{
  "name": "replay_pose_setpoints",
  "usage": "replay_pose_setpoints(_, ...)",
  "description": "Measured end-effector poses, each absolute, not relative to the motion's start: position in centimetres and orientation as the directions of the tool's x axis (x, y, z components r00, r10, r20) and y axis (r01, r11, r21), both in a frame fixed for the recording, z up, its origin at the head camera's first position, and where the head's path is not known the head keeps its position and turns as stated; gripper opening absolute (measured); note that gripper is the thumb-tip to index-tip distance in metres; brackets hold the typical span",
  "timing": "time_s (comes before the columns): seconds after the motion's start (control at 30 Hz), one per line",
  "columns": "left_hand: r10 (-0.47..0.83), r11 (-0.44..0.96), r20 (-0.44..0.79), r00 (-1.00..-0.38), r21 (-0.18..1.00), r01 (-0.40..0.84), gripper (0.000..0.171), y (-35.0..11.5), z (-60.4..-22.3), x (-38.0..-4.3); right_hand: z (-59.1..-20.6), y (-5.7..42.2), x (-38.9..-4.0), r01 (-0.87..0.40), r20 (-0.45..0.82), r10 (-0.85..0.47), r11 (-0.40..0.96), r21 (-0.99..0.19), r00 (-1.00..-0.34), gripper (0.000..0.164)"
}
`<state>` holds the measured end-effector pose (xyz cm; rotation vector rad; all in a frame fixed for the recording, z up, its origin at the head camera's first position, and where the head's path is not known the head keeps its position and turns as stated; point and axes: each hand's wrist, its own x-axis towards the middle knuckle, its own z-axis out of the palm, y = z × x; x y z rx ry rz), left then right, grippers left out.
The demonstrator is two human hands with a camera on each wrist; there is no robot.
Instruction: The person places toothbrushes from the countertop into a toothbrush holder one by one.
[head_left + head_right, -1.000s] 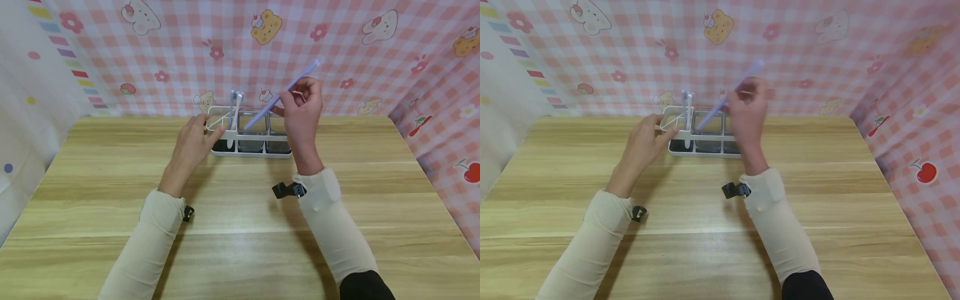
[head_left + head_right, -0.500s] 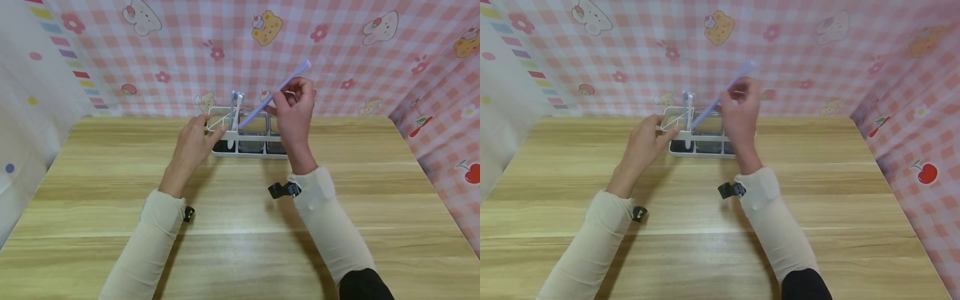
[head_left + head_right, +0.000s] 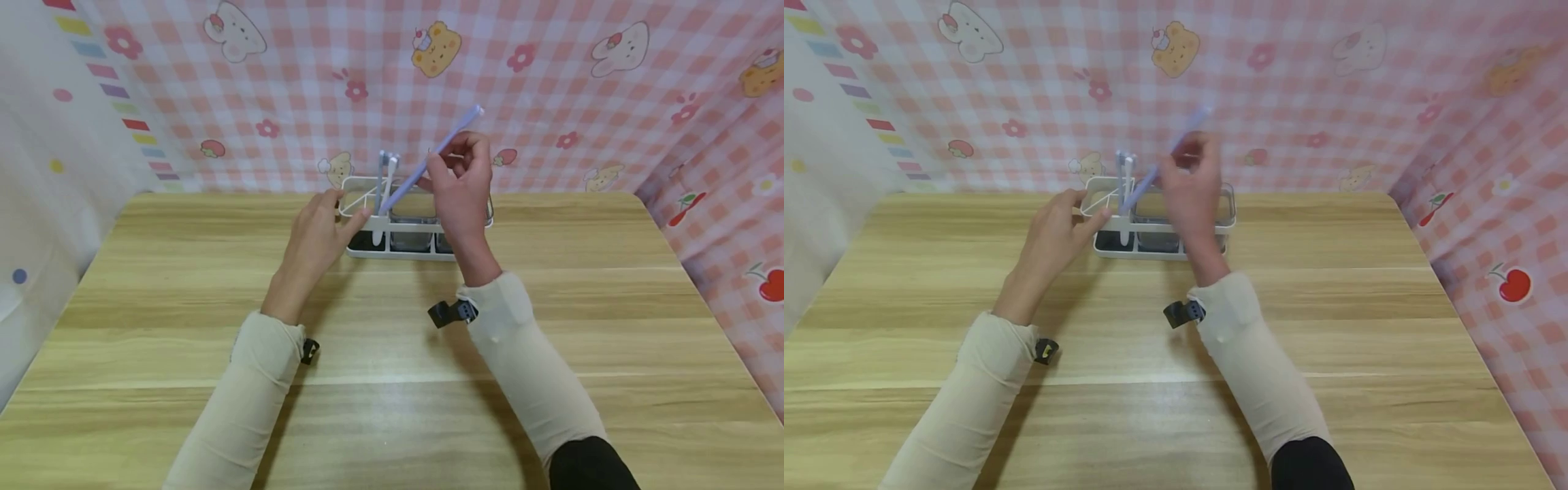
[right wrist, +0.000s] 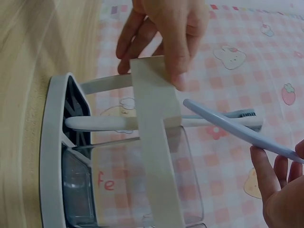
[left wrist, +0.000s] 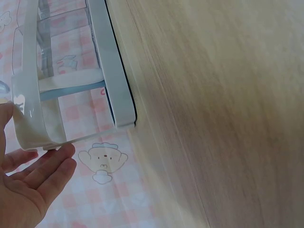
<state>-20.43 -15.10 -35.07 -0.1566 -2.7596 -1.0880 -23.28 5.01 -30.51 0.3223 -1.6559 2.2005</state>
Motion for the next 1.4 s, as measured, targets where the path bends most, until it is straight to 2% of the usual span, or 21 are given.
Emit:
replay_pose_setpoints(0.3, 0.041, 0.721, 0.215, -0.976, 0.669, 0.178, 0.062, -15.1, -35.3, -20.5, -31.0, 4.0, -23.3, -0.452, 0.435, 0.132, -0.17, -0.875, -0.891, 0.021)
replay_pose_setpoints(0.63, 0.04, 0.727, 0.226, -0.973, 0.661, 0.183, 0.061, -15.1, -35.2, -20.5, -32.2, 2.9, -23.4, -0.55, 0.553, 0.066, 0.053, -0.833, -0.831, 0.017)
replay_pose_setpoints(0.77, 0.039, 0.725, 0.22, -0.975, 0.665, 0.179, 0.06, -15.1, -35.1, -20.5, -32.5, 2.5, -23.3, -0.563, 0.568, 0.053, 0.077, -0.823, -0.822, 0.019)
replay_pose_setpoints(1.03, 0.04, 0.727, 0.222, -0.974, 0.663, 0.181, 0.059, -15.2, -35.1, -20.5, -32.9, 2.0, -23.0, -0.521, 0.527, 0.013, 0.133, -0.843, -0.85, 0.021)
replay_pose_setpoints(1.4, 0.038, 0.733, 0.239, -0.97, 0.654, 0.19, 0.059, -15.1, -35.2, -20.6, -33.9, 1.6, -22.9, -0.549, 0.551, -0.041, 0.181, -0.816, -0.833, 0.019)
